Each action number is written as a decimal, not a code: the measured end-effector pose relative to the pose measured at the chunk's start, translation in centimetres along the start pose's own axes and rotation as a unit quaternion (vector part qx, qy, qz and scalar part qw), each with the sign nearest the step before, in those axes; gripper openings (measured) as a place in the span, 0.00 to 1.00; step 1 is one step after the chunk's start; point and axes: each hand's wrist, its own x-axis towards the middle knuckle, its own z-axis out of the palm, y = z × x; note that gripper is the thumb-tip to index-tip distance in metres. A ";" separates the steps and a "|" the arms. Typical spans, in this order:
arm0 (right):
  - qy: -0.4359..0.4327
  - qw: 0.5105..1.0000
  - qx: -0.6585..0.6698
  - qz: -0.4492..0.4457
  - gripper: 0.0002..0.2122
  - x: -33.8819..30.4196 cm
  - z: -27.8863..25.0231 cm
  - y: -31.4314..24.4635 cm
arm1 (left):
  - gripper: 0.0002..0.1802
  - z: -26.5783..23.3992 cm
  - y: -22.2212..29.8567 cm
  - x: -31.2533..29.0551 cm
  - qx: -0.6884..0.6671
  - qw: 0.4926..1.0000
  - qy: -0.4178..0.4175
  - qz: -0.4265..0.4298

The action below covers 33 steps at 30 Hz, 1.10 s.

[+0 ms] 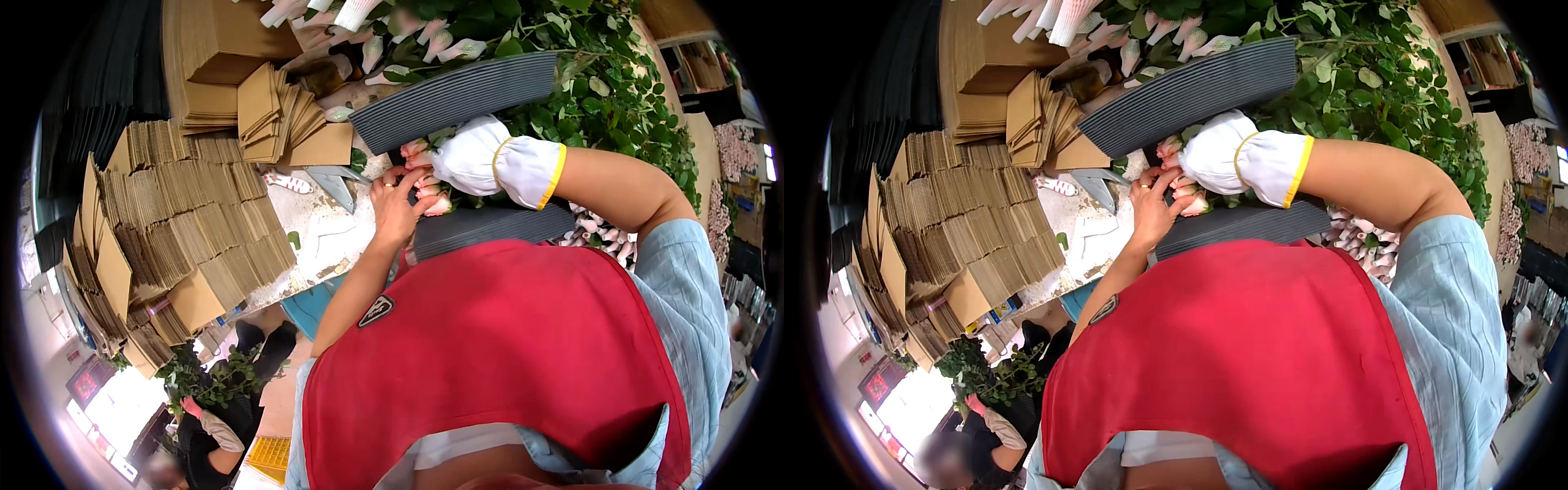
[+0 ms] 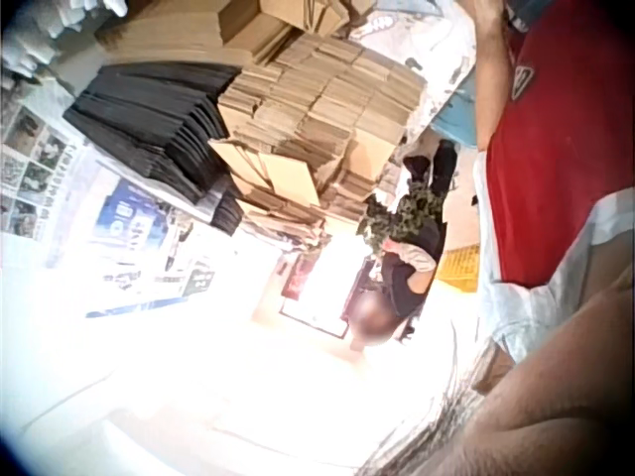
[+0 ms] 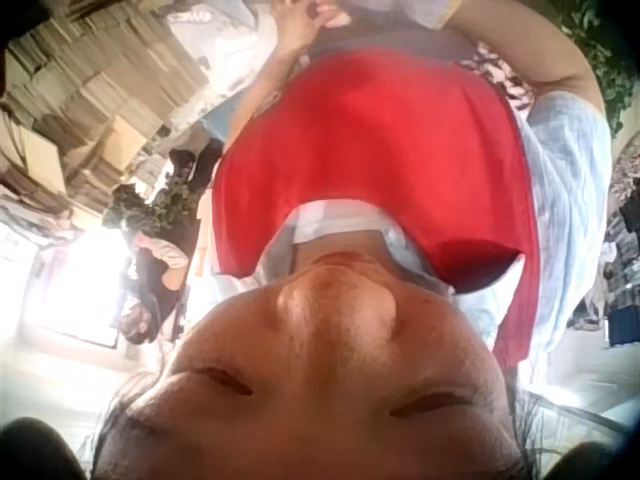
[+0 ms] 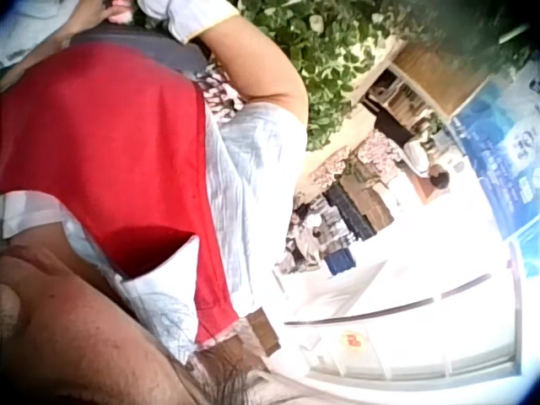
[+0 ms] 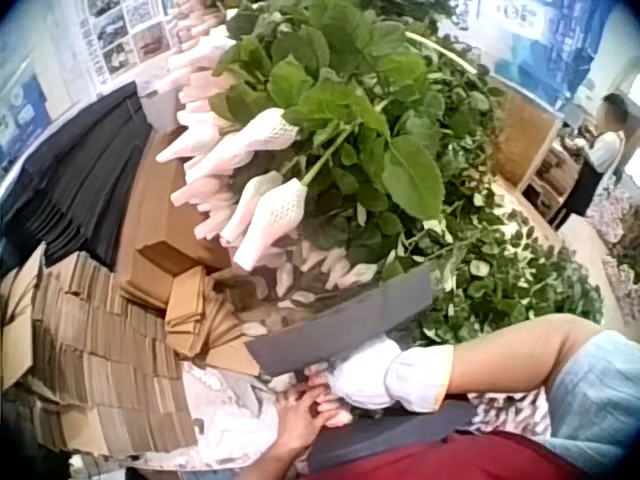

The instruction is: The person places roses into a gray cardboard holder, adds more stems one by one, and folds the cardboard sides over the stems.

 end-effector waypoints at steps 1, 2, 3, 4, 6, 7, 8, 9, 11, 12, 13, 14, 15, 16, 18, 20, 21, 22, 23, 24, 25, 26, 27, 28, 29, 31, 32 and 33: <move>-0.027 0.999 -0.026 -0.006 0.12 -0.1 0.1 -0.1 | 0.34 0.0 0.0 0.0 -0.001 1.000 0.002 -0.003; -0.069 0.996 -0.061 0.006 0.11 0.0 0.2 -0.1 | 0.34 0.0 0.1 0.0 -0.008 1.000 0.010 0.001; -0.110 0.989 -0.095 0.018 0.10 0.0 0.4 0.0 | 0.34 -0.1 0.2 0.0 -0.001 1.000 0.014 0.001; -0.099 0.992 -0.082 0.014 0.10 0.2 0.7 0.1 | 0.34 -0.2 0.3 0.0 0.003 1.000 0.012 0.002; -0.105 0.992 -0.075 0.012 0.10 0.7 1.6 0.4 | 0.33 -0.4 0.6 0.0 0.005 1.000 0.010 -0.002; -0.112 0.992 -0.065 0.008 0.10 0.9 2.1 0.5 | 0.32 -0.5 0.7 0.1 0.002 1.000 0.007 -0.007; -0.111 0.992 -0.051 0.007 0.10 1.1 2.5 0.7 | 0.31 -0.6 0.8 0.1 -0.002 1.000 0.003 -0.012; -0.117 0.992 -0.038 0.005 0.10 1.2 3.0 0.9 | 0.30 -0.7 1.0 0.1 0.001 1.000 -0.003 -0.015; -0.090 0.995 -0.030 -0.012 0.10 1.4 3.6 1.2 | 0.30 -0.8 1.0 0.2 0.004 1.000 -0.002 -0.012; -0.059 0.997 -0.034 -0.028 0.09 1.4 3.8 1.2 | 0.31 -0.8 1.0 0.3 0.010 1.000 -0.013 -0.024; -0.056 0.997 -0.044 -0.024 0.08 1.4 3.8 1.2 | 0.32 -0.8 1.0 0.4 0.014 0.999 -0.013 -0.027; -0.048 0.997 -0.044 -0.029 0.08 1.4 3.7 1.1 | 0.33 -0.8 1.0 0.5 0.018 0.999 -0.014 -0.029; -0.068 0.996 -0.050 -0.014 0.08 1.3 3.5 1.0 | 0.33 -0.7 0.9 0.5 0.016 1.000 -0.008 -0.024; -0.082 0.995 -0.050 -0.004 0.08 1.3 3.1 0.8 | 0.33 -0.7 0.8 0.5 0.014 1.000 -0.002 -0.020; -0.122 0.990 -0.062 0.017 0.11 1.3 2.2 0.4 | 0.32 -0.5 0.7 0.3 0.011 1.000 0.013 -0.007; -0.138 0.987 -0.077 0.020 0.15 1.2 1.2 -0.2 | 0.32 -0.5 0.6 0.1 0.001 1.000 0.026 0.005; -0.137 0.987 -0.088 0.016 0.16 1.1 0.6 -0.5 | 0.32 -0.4 0.6 0.0 0.000 1.000 0.025 -0.001; -0.135 0.986 -0.100 0.012 0.17 0.9 0.1 -0.8 | 0.31 -0.4 0.7 0.0 -0.005 1.000 0.019 -0.006; -0.127 0.988 -0.087 -0.006 0.18 0.6 -0.4 -1.1 | 0.31 -0.4 0.7 0.0 -0.011 1.000 0.014 -0.013; -0.120 0.990 -0.073 -0.025 0.19 0.3 -0.8 -1.4 | 0.30 -0.5 0.8 0.0 -0.011 1.000 0.007 -0.014; -0.104 0.992 -0.057 -0.037 0.20 -0.1 -1.3 -1.6 | 0.30 -0.7 0.9 0.0 -0.013 1.000 0.002 -0.017; -0.109 0.992 -0.058 -0.040 0.16 -0.6 -1.8 -1.8 | 0.30 -0.9 0.9 0.0 -0.014 1.000 -0.003 -0.020; -0.126 0.988 -0.080 -0.031 0.13 -1.2 -2.2 -1.8 | 0.29 -1.3 1.0 0.0 -0.020 1.000 -0.012 -0.011; -0.137 0.986 -0.087 -0.033 0.10 -1.8 -2.7 -1.8 | 0.28 -1.8 0.9 -0.1 -0.026 0.999 -0.020 -0.002; -0.148 0.984 -0.089 -0.039 0.08 -2.4 -3.1 -1.7 | 0.27 -2.3 0.9 -0.3 -0.033 0.999 -0.027 0.007; -0.112 0.992 -0.043 -0.033 0.06 -3.5 -3.8 -1.4 | 0.25 -3.7 0.8 -1.0 -0.119 0.992 0.041 0.006; -0.073 0.996 -0.022 -0.053 0.06 -3.9 -4.0 -1.1 | 0.24 -4.3 0.7 -1.4 -0.158 0.985 0.068 0.002; -0.060 0.997 -0.016 -0.050 0.07 -4.2 -4.1 -0.9 | 0.23 -5.0 0.6 -1.9 -0.155 0.985 0.064 -0.039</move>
